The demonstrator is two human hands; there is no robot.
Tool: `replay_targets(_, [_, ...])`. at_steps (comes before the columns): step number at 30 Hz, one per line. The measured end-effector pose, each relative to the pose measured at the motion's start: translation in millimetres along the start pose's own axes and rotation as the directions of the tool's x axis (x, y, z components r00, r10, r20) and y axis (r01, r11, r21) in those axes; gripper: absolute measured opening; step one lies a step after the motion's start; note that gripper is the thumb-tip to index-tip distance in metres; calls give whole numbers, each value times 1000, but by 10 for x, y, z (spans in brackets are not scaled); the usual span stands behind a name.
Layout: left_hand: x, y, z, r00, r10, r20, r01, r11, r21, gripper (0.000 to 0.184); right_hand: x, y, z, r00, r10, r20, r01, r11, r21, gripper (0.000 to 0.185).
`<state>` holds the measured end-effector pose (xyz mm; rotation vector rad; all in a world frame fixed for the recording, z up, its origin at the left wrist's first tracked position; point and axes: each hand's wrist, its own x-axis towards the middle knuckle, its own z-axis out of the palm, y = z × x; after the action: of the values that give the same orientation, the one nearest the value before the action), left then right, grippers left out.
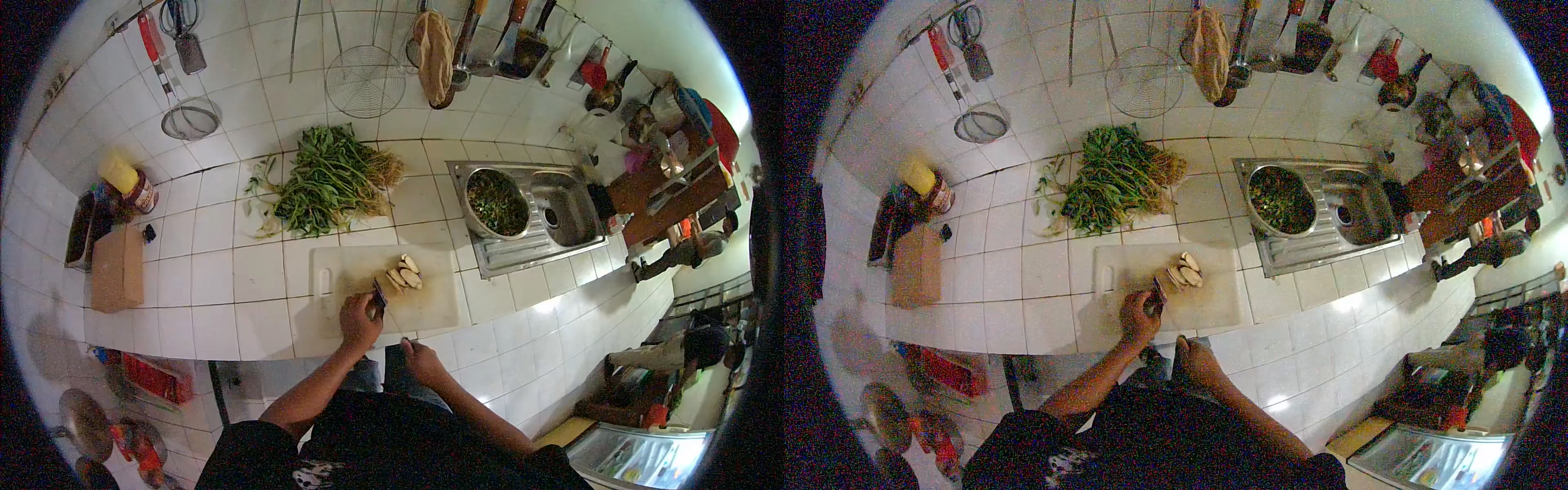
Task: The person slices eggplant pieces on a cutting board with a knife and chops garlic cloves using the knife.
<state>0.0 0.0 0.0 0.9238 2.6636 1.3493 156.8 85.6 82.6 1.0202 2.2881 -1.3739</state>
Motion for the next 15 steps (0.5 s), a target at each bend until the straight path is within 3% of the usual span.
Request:
replay_targets(2, [-18, 7, 58, 998, 49, -40, -50, 998, -45, 35, 128, 45, 0, 998, -43, -41, 39, 995, -96, 66])
replay_targets(3, [228, -203, -106, 993, 98, -58, -99, 995, -5, 35, 395, -97, 172, 994, -92, -60, 88, 994, -62, 66])
replay_targets(6, [-5, -39, -8, 996, 58, -72, -60, 998, -24, 34, 154, 129, 111, 997, -38, -66, 35, 998, -52, 66])
replay_targets(11, [55, -40, -3, 984, 124, -128, -130, 991, -41, 34, 87, 391, 177, 968, -170, -185, 171, 985, -13, 65])
replay_targets(15, [1, 39, -70, 984, 131, -120, -135, 991, -24, 32, 442, 177, 131, 997, -57, -50, 52, 995, -84, 68])
